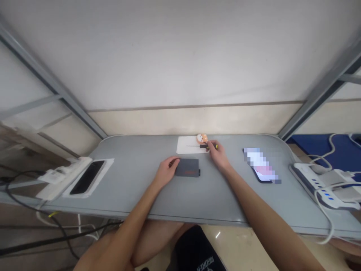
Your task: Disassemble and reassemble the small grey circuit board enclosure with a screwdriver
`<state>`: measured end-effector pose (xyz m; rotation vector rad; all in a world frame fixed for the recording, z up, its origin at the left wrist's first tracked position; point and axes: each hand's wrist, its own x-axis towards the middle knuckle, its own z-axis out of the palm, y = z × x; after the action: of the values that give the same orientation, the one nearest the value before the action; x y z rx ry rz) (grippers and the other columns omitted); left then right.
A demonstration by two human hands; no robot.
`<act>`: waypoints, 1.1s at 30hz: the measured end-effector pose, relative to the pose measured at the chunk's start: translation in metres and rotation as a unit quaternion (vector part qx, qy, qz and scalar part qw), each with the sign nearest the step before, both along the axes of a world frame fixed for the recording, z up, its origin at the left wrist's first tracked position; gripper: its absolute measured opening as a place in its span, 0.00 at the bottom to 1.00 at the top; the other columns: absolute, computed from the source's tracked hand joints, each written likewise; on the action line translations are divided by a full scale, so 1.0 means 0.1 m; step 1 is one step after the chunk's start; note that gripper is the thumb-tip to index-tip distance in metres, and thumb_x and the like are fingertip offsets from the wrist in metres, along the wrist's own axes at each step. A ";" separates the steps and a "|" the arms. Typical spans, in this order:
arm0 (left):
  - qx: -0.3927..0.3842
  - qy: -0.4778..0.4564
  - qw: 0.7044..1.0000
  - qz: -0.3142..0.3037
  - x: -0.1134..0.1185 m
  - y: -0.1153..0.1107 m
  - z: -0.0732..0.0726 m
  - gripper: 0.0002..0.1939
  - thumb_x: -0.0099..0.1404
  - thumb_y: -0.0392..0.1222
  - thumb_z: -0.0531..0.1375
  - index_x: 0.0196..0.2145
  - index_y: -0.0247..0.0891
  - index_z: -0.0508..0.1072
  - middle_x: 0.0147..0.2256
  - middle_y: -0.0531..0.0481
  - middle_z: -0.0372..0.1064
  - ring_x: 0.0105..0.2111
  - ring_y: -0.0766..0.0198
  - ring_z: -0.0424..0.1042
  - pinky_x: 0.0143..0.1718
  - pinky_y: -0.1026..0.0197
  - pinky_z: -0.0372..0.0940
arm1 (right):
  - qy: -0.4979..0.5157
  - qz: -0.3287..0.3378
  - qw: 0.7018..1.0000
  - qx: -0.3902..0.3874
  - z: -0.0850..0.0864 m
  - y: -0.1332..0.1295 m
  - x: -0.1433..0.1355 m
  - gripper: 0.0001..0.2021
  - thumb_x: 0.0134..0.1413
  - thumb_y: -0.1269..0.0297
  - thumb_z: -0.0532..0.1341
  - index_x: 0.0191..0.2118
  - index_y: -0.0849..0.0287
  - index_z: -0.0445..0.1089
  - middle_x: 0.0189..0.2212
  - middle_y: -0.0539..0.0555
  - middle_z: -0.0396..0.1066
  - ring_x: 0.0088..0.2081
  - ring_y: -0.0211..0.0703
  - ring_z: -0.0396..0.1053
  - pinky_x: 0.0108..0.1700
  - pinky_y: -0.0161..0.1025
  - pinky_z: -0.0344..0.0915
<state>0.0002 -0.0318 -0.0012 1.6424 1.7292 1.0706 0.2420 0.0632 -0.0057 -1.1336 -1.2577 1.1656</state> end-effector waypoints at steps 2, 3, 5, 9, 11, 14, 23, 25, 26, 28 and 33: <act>0.000 0.011 1.000 0.002 0.02 0.06 0.01 0.17 0.71 0.51 0.57 0.44 0.38 0.81 0.43 0.46 0.81 0.40 0.56 0.78 0.47 0.54 0.72 | -0.001 -0.002 1.000 -0.009 0.03 -0.01 0.00 0.24 0.56 0.37 0.62 0.38 0.56 0.72 0.30 0.53 0.74 0.29 0.42 0.65 0.31 0.39 0.56; 0.001 0.016 1.000 0.001 0.03 0.08 0.01 0.17 0.71 0.51 0.57 0.43 0.38 0.82 0.42 0.46 0.81 0.39 0.56 0.77 0.45 0.55 0.72 | 0.000 -0.003 1.000 -0.014 0.05 -0.01 0.00 0.24 0.56 0.37 0.62 0.38 0.56 0.72 0.30 0.52 0.74 0.29 0.41 0.65 0.31 0.39 0.56; 0.011 0.027 1.000 -0.006 0.03 0.11 -0.01 0.16 0.71 0.51 0.57 0.41 0.39 0.82 0.41 0.47 0.81 0.38 0.58 0.77 0.44 0.56 0.71 | 0.005 -0.007 1.000 -0.019 0.06 -0.02 -0.01 0.24 0.55 0.36 0.62 0.38 0.56 0.72 0.29 0.52 0.74 0.29 0.41 0.65 0.31 0.39 0.56; 0.056 0.050 0.997 -0.019 0.03 0.10 -0.08 0.15 0.71 0.49 0.58 0.41 0.39 0.81 0.39 0.46 0.79 0.37 0.60 0.75 0.44 0.57 0.70 | 0.000 -0.006 1.000 -0.020 0.04 -0.01 -0.01 0.24 0.55 0.36 0.62 0.38 0.55 0.72 0.28 0.51 0.73 0.28 0.41 0.63 0.30 0.39 0.55; 0.068 0.051 0.996 -0.022 0.04 0.07 -0.10 0.15 0.71 0.49 0.58 0.42 0.39 0.81 0.39 0.46 0.79 0.37 0.61 0.74 0.43 0.57 0.70 | -0.004 -0.003 1.000 -0.016 0.01 0.00 0.00 0.23 0.56 0.37 0.62 0.38 0.55 0.72 0.28 0.51 0.73 0.28 0.41 0.63 0.30 0.39 0.55; 0.071 0.026 0.997 0.002 0.02 0.02 -0.11 0.16 0.73 0.51 0.57 0.43 0.39 0.80 0.40 0.46 0.78 0.37 0.61 0.74 0.42 0.59 0.69 | -0.009 0.001 1.000 -0.003 -0.03 0.00 0.00 0.23 0.58 0.37 0.61 0.38 0.55 0.72 0.29 0.51 0.73 0.29 0.41 0.64 0.31 0.39 0.56; 0.006 0.034 0.994 0.101 -0.03 -0.07 -0.08 0.33 0.72 0.64 0.52 0.16 0.40 0.58 0.17 0.55 0.49 0.21 0.66 0.52 0.25 0.60 0.50 | -0.030 0.003 1.000 0.010 0.00 -0.07 -0.03 0.22 0.61 0.39 0.60 0.36 0.55 0.71 0.28 0.51 0.72 0.29 0.41 0.62 0.33 0.39 0.56; 0.017 0.021 0.999 0.039 -0.02 -0.11 -0.02 0.27 0.72 0.60 0.55 0.23 0.39 0.69 0.21 0.53 0.60 0.24 0.65 0.59 0.28 0.62 0.56 | -0.013 0.000 1.000 0.008 -0.02 -0.05 -0.02 0.21 0.60 0.40 0.60 0.36 0.55 0.71 0.28 0.50 0.71 0.29 0.41 0.62 0.32 0.39 0.56; 0.030 0.012 0.999 0.000 -0.01 -0.14 0.01 0.21 0.72 0.57 0.56 0.30 0.39 0.74 0.27 0.52 0.67 0.28 0.64 0.64 0.31 0.62 0.60 | -0.003 -0.001 1.000 0.007 -0.03 -0.04 -0.01 0.21 0.60 0.39 0.61 0.37 0.55 0.72 0.27 0.50 0.71 0.29 0.41 0.62 0.31 0.39 0.56; 0.058 0.005 0.996 -0.068 -0.01 -0.17 0.05 0.15 0.70 0.52 0.59 0.47 0.41 0.76 0.41 0.48 0.74 0.37 0.62 0.70 0.40 0.62 0.66 | 0.015 -0.003 1.000 0.006 -0.06 -0.02 0.01 0.21 0.59 0.39 0.61 0.36 0.55 0.72 0.26 0.50 0.71 0.28 0.41 0.62 0.30 0.38 0.56; 0.046 -0.005 0.999 -0.012 -0.03 -0.14 0.02 0.17 0.73 0.53 0.55 0.39 0.39 0.76 0.35 0.49 0.74 0.32 0.63 0.69 0.37 0.62 0.65 | 0.039 -0.008 0.999 -0.019 -0.05 -0.01 0.02 0.20 0.57 0.40 0.62 0.35 0.54 0.73 0.27 0.50 0.72 0.28 0.42 0.64 0.30 0.38 0.56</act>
<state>-0.0028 -0.0457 0.0005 1.7079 1.6712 1.1609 0.2440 0.0619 -0.0110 -1.1135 -1.1702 1.2138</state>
